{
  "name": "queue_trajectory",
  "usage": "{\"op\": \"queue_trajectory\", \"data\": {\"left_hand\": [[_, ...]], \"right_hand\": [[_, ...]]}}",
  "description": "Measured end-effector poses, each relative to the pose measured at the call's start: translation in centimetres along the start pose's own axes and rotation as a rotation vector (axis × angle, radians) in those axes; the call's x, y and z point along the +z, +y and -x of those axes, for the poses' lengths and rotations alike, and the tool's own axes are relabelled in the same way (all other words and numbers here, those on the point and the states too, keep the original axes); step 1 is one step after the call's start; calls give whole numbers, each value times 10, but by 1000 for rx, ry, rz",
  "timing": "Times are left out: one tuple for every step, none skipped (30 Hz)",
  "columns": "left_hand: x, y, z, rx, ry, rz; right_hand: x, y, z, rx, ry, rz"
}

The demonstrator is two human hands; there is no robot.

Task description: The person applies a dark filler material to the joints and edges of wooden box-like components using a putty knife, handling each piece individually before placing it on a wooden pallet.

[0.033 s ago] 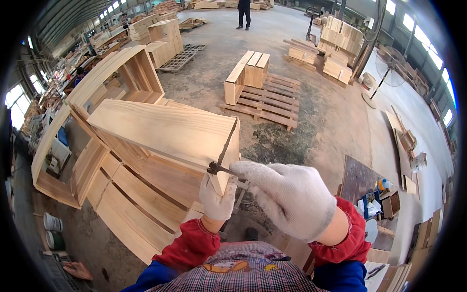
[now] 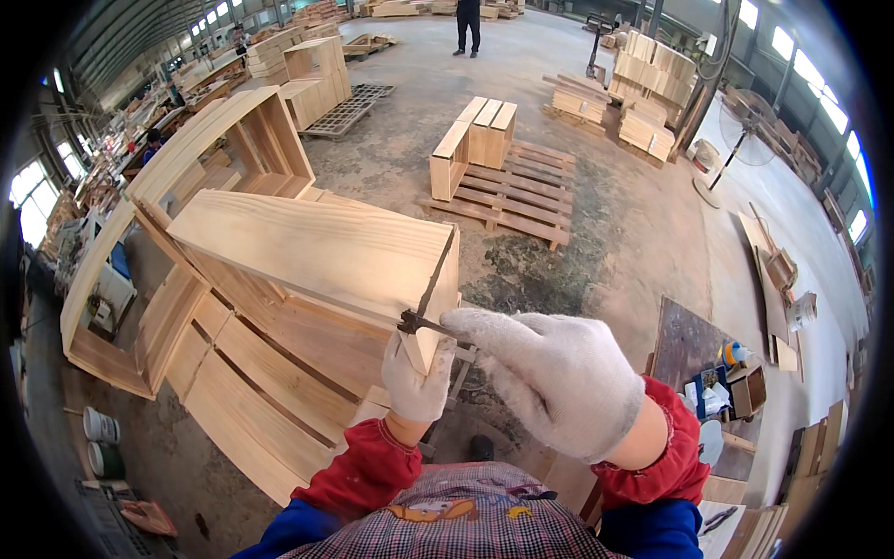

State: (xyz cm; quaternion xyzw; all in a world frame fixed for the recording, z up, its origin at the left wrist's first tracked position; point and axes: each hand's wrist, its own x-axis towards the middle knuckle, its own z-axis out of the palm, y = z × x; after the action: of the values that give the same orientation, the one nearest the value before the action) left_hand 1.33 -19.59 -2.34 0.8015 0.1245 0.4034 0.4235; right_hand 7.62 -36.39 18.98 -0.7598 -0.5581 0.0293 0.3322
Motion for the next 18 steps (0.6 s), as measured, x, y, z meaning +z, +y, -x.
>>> {"op": "queue_trajectory", "data": {"left_hand": [[0,0,0,-10,11,26],[-1,0,0,1,5,4],[-1,0,0,-7,4,9],[-2,0,0,-31,-12,40],[-2,-1,1,-14,1,31],[-2,-2,1,-10,-3,48],[-1,-2,2,-14,-10,96],[0,-3,2,19,-3,35],[1,-4,2,41,2,4],[2,-4,2,32,14,5],[2,-4,3,-50,12,90],[3,-4,2,-178,6,205],[1,-3,3,-221,-39,137],[-2,-2,2,-152,-48,118],[-6,0,2,-110,45,20],[-13,0,-1,-124,16,78],[-20,1,-4,-144,-30,143],[-27,4,-5,-245,2,311]], "right_hand": [[1,0,0,-2,9,-16],[2,1,-1,1,18,-26],[3,0,-1,3,26,-36],[4,0,-1,11,33,-44],[5,0,-2,8,19,-21],[5,0,-2,12,5,3],[5,0,-2,4,4,24],[4,0,-3,-2,-29,70],[4,0,-2,-17,-52,110],[3,0,-1,-7,-101,152],[3,0,0,-53,-138,43],[1,2,2,-77,-193,-61],[-2,4,4,-118,-218,-152],[1,6,7,-182,-65,-322],[4,8,10,-200,57,-618],[7,11,13,-161,182,-794],[9,16,16,-134,290,-944],[11,22,19,4,343,-979]]}}
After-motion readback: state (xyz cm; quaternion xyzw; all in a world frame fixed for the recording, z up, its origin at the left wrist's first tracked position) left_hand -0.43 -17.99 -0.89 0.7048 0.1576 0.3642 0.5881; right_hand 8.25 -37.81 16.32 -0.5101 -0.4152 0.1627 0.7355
